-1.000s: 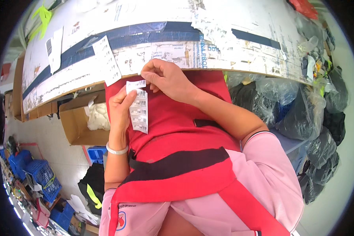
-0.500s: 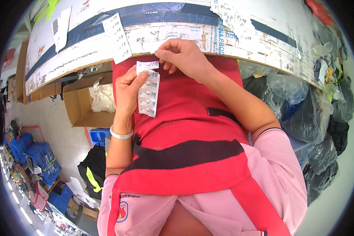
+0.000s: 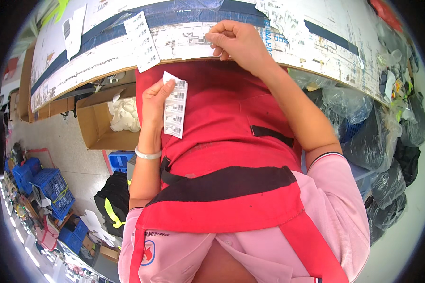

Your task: Peeling small white labels from a sticker sheet and applying them to other tags.

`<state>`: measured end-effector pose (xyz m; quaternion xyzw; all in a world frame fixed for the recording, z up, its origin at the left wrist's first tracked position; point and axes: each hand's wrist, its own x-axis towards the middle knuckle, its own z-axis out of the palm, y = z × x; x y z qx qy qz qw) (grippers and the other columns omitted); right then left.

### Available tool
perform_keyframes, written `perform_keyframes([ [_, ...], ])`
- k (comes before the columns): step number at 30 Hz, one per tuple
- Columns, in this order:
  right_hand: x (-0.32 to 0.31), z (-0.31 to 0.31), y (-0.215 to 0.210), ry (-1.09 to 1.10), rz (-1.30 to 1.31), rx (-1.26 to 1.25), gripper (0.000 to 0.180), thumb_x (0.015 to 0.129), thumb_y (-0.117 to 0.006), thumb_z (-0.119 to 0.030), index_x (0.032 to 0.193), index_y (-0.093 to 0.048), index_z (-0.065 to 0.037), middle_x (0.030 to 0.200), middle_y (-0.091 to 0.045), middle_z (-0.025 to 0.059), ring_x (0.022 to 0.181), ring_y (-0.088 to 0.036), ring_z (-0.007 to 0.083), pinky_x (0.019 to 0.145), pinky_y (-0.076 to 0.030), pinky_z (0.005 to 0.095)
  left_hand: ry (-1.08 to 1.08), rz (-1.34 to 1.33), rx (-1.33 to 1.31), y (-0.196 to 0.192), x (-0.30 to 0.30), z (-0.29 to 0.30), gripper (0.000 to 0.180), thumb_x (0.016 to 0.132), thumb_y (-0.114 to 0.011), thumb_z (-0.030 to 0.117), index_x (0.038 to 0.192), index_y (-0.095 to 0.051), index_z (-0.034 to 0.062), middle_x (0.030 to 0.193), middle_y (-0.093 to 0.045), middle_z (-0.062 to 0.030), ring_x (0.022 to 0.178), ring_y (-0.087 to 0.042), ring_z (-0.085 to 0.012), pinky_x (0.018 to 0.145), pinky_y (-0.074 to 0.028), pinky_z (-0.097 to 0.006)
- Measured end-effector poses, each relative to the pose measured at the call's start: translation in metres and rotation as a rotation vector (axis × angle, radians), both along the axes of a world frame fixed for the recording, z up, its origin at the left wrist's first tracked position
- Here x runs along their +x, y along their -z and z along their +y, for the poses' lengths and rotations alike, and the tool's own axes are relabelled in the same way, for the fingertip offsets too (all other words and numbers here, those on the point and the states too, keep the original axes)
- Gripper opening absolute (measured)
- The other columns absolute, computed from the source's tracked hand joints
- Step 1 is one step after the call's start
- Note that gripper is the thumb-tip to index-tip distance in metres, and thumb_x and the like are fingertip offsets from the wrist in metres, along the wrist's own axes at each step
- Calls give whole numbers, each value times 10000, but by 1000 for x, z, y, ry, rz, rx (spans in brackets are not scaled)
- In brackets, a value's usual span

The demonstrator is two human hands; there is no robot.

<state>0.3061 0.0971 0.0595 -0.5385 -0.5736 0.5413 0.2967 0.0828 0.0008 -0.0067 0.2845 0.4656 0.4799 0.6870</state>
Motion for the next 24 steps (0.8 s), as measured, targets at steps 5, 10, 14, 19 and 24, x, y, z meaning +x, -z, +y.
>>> perform_keyframes([
  [5,4,8,6,-105,-61,-88,188,882,-625,-205,894,-636,-18,691,-608,15,584,-560,58,517,-463,188,-72,-161,-153,7,-4,2,175,875,-653,147,970,-672,1,789,-670,-26,635,-596,-59,560,-467,-192],
  [10,-2,10,7,-155,-50,-131,205,862,-648,-215,879,-637,-11,678,-605,20,574,-582,73,483,-465,190,-77,-157,-170,11,-4,2,153,879,-648,151,926,-668,7,771,-667,-31,600,-591,-63,529,-460,-190],
  [14,-5,11,7,-161,-83,-144,205,857,-652,-216,872,-638,-12,680,-605,21,573,-582,74,482,-466,191,-85,-145,-170,11,-4,3,152,878,-651,160,890,-663,9,757,-663,-33,586,-586,-62,517,-454,-189],
  [19,-4,13,14,-143,-58,-173,203,853,-657,-215,859,-638,-13,688,-609,27,564,-575,78,487,-469,191,-79,-142,-171,12,-5,4,150,877,-652,160,876,-662,10,750,-662,-34,583,-585,-62,515,-452,-191],
  [24,-5,13,15,-139,-42,-183,197,852,-660,-212,857,-639,-15,692,-610,30,565,-574,80,489,-470,191,-111,-157,-181,12,-3,4,138,876,-653,148,871,-662,11,749,-661,-34,583,-585,-60,512,-450,-189],
])
